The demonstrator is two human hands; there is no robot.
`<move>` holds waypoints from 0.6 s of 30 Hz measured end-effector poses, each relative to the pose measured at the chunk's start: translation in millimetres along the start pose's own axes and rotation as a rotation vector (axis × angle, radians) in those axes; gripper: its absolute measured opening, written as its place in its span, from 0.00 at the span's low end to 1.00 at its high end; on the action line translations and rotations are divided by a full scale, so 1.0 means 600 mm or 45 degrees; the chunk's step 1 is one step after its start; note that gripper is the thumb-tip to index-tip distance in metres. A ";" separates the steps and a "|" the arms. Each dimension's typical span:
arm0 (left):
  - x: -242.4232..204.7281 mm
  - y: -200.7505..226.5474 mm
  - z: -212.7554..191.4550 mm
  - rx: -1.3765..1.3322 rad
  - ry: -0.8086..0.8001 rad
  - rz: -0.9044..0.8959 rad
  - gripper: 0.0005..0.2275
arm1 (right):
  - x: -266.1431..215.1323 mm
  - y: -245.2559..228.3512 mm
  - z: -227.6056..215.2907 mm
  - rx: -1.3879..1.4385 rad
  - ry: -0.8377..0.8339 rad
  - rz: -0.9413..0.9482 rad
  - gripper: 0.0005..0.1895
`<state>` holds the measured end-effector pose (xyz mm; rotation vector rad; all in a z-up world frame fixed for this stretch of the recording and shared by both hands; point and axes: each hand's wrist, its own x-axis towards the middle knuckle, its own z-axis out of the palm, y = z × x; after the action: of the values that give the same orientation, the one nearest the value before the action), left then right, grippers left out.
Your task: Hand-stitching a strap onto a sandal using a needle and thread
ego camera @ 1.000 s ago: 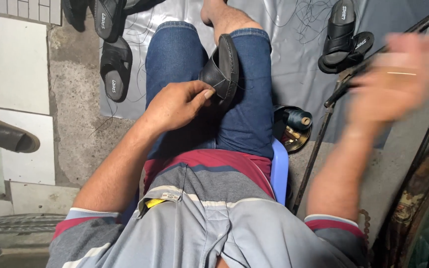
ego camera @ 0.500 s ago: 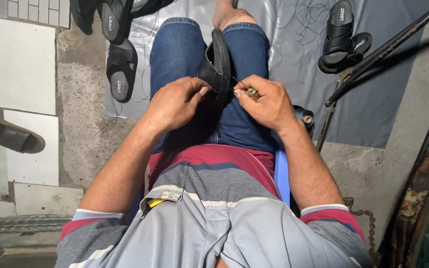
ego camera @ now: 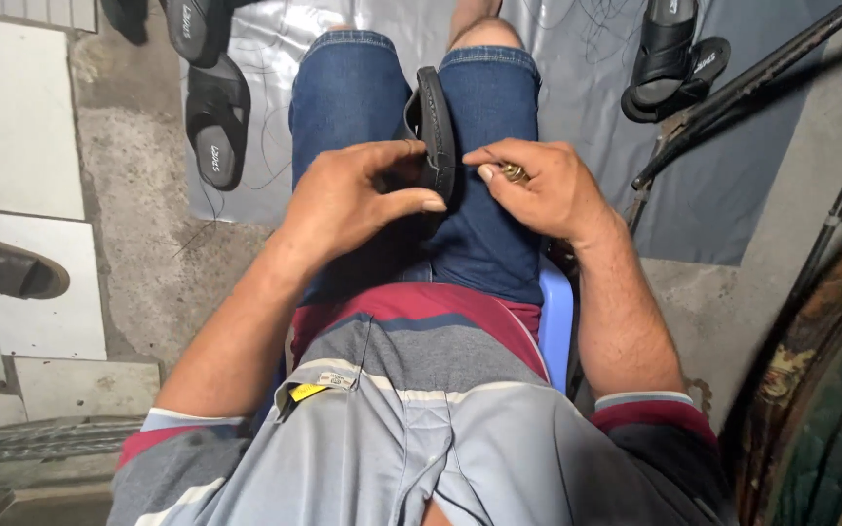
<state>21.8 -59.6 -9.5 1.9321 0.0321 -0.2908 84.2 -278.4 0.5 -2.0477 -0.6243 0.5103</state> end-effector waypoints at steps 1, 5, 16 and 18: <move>0.009 -0.013 0.001 -0.012 -0.010 -0.009 0.22 | 0.002 0.007 0.003 -0.001 -0.006 0.017 0.07; 0.039 -0.069 0.023 -0.335 -0.200 -0.018 0.11 | 0.010 0.030 0.016 0.044 -0.034 0.047 0.07; 0.051 -0.029 -0.004 0.227 -0.247 0.244 0.15 | -0.017 0.017 0.018 0.057 0.149 0.444 0.05; 0.051 -0.009 0.005 0.372 -0.328 0.346 0.16 | -0.030 -0.013 0.030 0.152 0.263 0.589 0.05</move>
<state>50.0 -63.8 -22.3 2.1414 -0.4615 -0.3746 57.9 -274.0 0.4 -2.0960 0.0095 0.5736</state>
